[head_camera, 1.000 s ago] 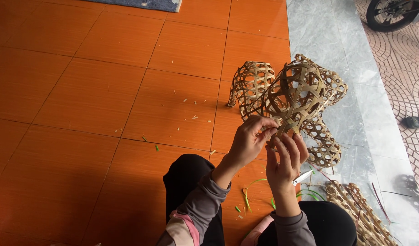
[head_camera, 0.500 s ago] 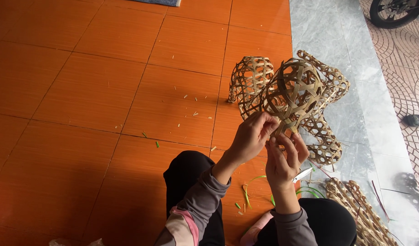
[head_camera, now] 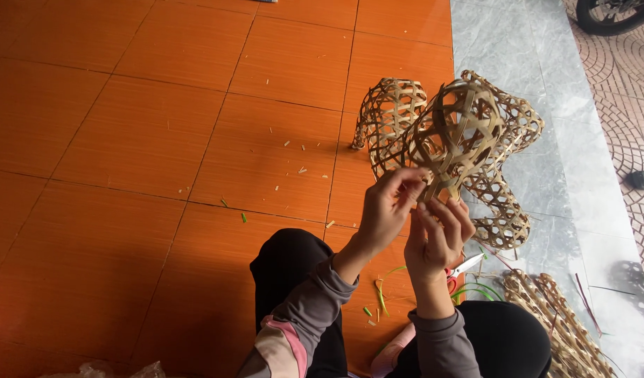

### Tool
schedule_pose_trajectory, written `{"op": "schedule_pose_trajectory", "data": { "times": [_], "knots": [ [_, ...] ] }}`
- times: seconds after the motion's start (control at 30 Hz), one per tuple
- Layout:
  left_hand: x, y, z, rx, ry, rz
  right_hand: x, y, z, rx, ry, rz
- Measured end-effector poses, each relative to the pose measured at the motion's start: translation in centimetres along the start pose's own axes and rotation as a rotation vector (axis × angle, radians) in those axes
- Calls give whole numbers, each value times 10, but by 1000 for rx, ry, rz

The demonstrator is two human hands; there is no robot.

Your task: Assembling and trimming woven bamboo animal structures using scissors and plastic ties

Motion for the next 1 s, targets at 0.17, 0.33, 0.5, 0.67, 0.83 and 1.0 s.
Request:
{"op": "schedule_pose_trajectory", "data": {
  "times": [0.17, 0.33, 0.5, 0.67, 0.83, 1.0],
  "knots": [
    [-18, 2, -1, -224, -197, 51, 5, 22, -6, -26, 10, 36],
    [21, -9, -1, -676, -596, -323, 13, 15, -5, 14, 57, 129],
    [23, -13, -32, -807, -696, -224, 7, 17, -6, 67, 33, 57],
    [6, -7, -44, -663, -784, -300, -19, 18, 8, 469, 332, -15],
    [-1, -10, -41, -598, -504, -289, 18, -16, 31, 1252, 897, -82],
    [-21, 3, -34, -534, -223, -332, 45, -37, 27, 1686, 1301, 106]
  ]
}}
Point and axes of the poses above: each hand's wrist, its own y-axis towards the middle knuckle, its own x-axis out of the palm, z = x × y, the point moved 5 cm from there along y, towards the middle knuckle, and after that the axes turned 6 degrees about -x, right-handed, at the moved point
